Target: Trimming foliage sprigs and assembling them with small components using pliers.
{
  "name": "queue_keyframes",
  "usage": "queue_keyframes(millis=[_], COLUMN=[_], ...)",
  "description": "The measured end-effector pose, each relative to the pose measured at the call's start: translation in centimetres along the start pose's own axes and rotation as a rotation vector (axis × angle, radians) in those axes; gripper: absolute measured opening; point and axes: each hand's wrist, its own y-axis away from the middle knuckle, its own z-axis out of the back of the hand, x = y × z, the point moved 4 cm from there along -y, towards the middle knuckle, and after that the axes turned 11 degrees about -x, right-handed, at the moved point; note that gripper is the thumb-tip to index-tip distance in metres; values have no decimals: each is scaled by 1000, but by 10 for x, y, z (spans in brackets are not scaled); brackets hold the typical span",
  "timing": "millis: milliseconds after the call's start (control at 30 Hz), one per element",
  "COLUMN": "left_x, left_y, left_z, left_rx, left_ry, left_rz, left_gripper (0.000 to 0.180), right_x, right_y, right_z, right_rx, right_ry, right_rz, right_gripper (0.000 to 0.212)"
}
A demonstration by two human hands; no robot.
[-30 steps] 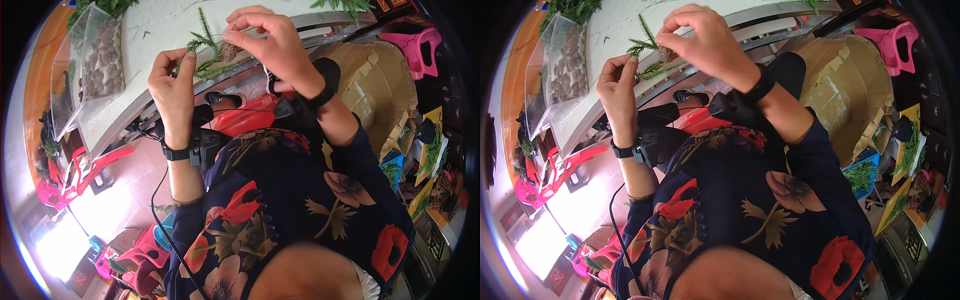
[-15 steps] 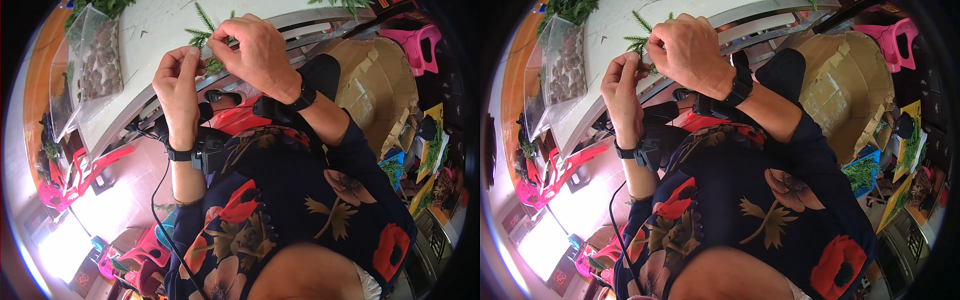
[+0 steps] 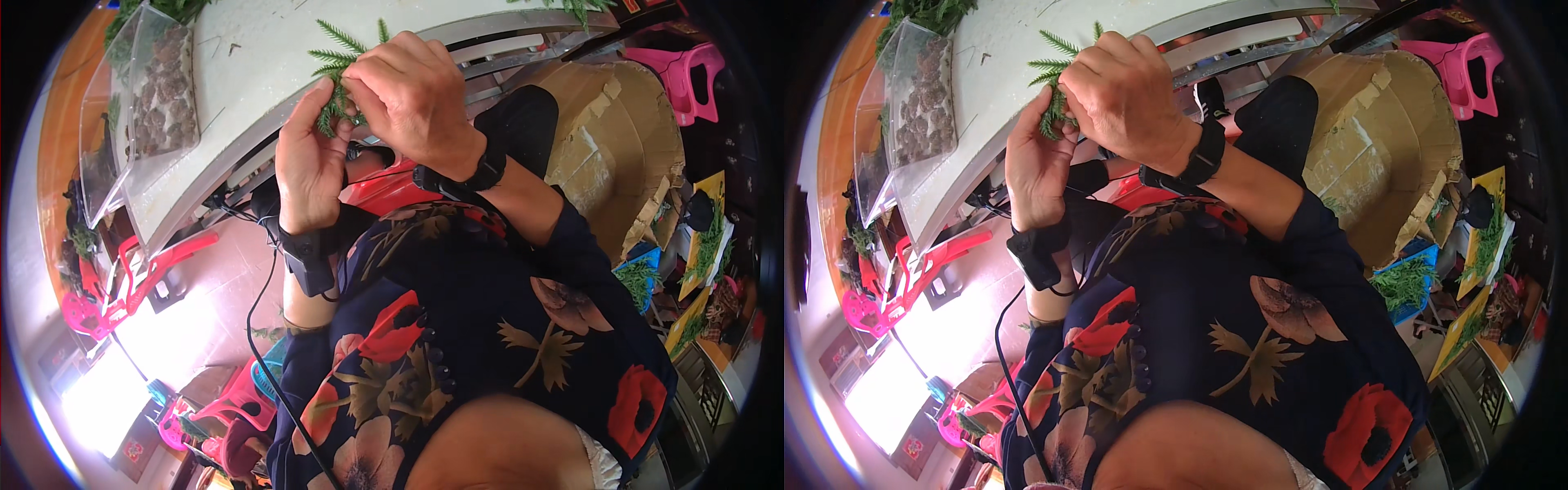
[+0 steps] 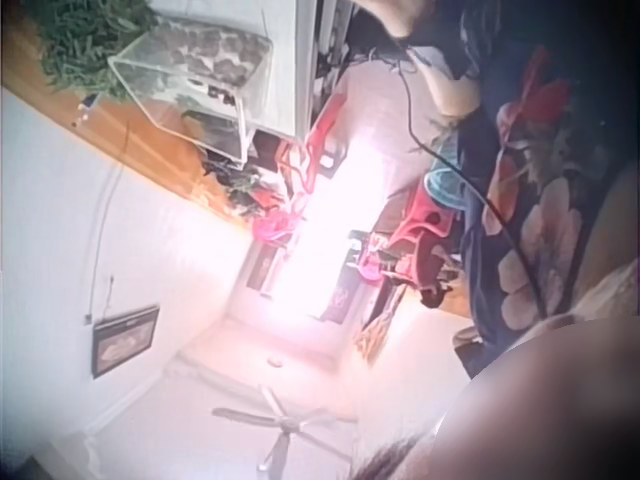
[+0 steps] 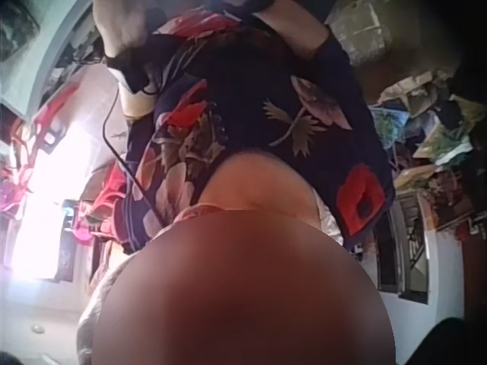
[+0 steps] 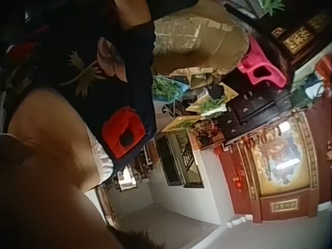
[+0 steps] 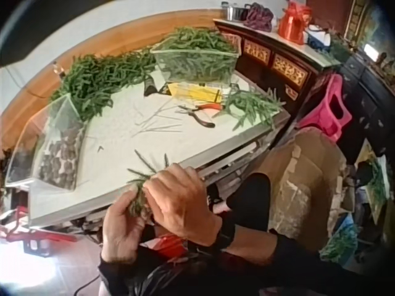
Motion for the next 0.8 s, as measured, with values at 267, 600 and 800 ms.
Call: queue_keyframes(millis=[267,600,800], left_x=[-6,-14,-12], left_y=[0,6,9], left_z=[8,3,0], left_rx=[-18,114,61], left_ry=[12,71,48], left_rz=[-57,33,6], left_gripper=[16,17,17], right_x=[-7,-18,-19], right_y=[10,6,7], right_z=[2,-13,-11], right_rx=[-49,403,396], right_ry=[-227,-1298,-1368], right_rz=[-246,-1127,-1200], right_gripper=[33,51,51])
